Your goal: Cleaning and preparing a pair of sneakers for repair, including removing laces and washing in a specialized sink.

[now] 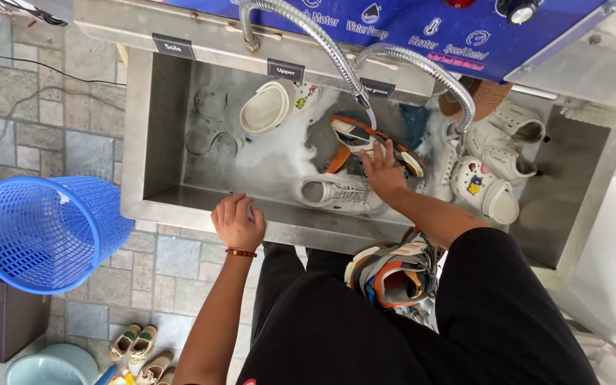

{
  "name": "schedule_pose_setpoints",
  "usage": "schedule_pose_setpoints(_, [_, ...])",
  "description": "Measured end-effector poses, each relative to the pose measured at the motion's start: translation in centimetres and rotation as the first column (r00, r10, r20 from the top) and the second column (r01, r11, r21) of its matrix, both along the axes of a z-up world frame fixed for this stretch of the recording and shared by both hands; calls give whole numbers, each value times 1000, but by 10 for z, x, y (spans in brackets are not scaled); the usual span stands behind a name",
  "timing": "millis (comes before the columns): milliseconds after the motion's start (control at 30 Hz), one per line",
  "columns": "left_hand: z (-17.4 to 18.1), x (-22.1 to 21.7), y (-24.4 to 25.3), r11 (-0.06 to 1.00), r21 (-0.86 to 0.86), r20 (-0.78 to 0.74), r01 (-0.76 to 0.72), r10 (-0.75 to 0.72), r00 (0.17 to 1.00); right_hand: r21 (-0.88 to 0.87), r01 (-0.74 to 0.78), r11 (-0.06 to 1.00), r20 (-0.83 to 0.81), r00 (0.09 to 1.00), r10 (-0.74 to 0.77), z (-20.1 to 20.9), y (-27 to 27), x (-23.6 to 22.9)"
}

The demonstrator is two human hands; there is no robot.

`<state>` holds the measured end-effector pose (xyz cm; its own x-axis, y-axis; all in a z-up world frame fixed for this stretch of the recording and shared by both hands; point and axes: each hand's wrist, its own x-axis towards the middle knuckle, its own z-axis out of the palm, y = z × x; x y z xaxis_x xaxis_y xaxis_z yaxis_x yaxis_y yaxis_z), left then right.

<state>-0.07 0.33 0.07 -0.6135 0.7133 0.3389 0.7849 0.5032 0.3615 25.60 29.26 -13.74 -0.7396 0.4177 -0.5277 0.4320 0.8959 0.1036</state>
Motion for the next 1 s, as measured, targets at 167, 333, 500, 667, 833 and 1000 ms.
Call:
schedule_pose_setpoints(167, [1,-1,-2,1000,-4,9,13,-13,1000,100,-39,994,-25,999,41,-14,26,18])
schedule_pose_setpoints(333, [0,0,-5,1000,-18,13,23,-23,1000,59,90,994,-67,994,-86,18,23,-2])
schedule_pose_setpoints(500, [-1,-1,-4,999,-30,24,27,-26,999,-1,-25,1000,-17,1000,25,18,-7,-23])
schedule_pose_setpoints(667, [-2,-5,-7,999,-38,36,37,-36,999,-82,-63,995,-96,994,55,26,-6,-30])
schedule_pose_setpoints(833, [-2,-2,-6,999,-12,40,29,-29,999,-412,83,907,-491,819,-298,42,19,-18])
schedule_pose_setpoints(1000, [-3,-1,-7,999,-12,31,31,-30,999,-620,416,665,-30,835,-550,55,45,-14])
